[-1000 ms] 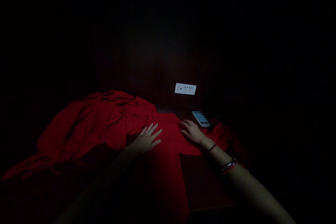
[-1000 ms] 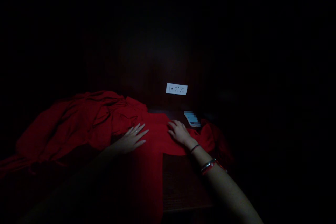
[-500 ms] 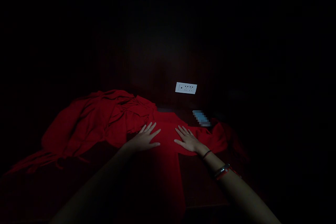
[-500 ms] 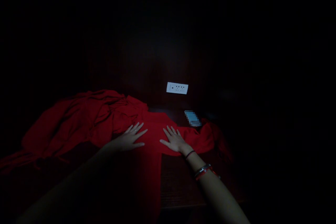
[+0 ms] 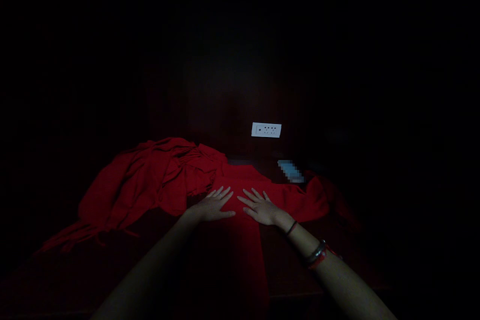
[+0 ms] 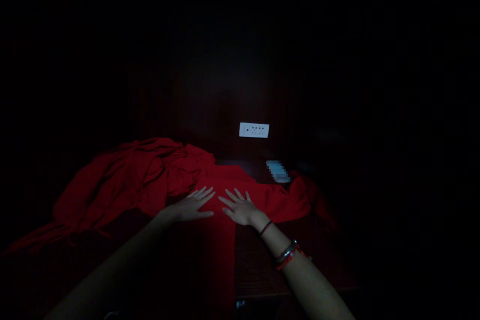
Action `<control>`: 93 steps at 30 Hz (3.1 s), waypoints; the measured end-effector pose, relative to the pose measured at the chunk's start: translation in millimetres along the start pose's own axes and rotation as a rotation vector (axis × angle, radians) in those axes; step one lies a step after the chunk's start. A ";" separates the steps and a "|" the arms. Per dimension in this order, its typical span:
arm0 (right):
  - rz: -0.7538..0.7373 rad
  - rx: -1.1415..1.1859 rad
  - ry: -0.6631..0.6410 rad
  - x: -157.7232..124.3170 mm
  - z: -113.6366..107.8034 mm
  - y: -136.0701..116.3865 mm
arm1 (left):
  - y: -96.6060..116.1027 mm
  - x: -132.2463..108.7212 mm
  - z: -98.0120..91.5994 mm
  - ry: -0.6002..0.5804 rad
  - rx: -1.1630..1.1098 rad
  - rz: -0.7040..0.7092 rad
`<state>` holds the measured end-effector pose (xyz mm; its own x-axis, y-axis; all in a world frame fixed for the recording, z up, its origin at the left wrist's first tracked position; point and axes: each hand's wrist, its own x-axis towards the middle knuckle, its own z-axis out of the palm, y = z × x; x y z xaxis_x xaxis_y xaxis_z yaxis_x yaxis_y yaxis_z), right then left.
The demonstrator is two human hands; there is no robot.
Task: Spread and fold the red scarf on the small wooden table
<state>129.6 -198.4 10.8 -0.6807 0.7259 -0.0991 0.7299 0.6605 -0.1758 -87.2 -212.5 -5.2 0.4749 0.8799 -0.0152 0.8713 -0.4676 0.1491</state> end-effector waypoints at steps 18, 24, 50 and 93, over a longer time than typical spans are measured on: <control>0.000 0.018 0.053 6.1 0.5 7.7 | -13.7 -2.8 -3.6 0.081 0.023 -0.187; 0.194 0.032 -0.065 -5.3 -1.6 33.2 | -13.2 -5.3 -3.4 -0.019 0.011 -0.252; 0.262 -0.019 0.167 -10.7 -9.1 30.0 | 8.4 -7.9 -18.5 0.277 0.189 -0.523; 0.048 0.089 0.192 -53.5 -58.5 55.4 | 10.0 -19.6 -13.8 -0.095 -0.026 -0.072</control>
<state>210.1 -189.4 63.7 -0.6145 0.7851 0.0774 0.7473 0.6108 -0.2616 -89.6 -233.3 10.2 0.4219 0.8987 -0.1198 0.9006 -0.4002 0.1699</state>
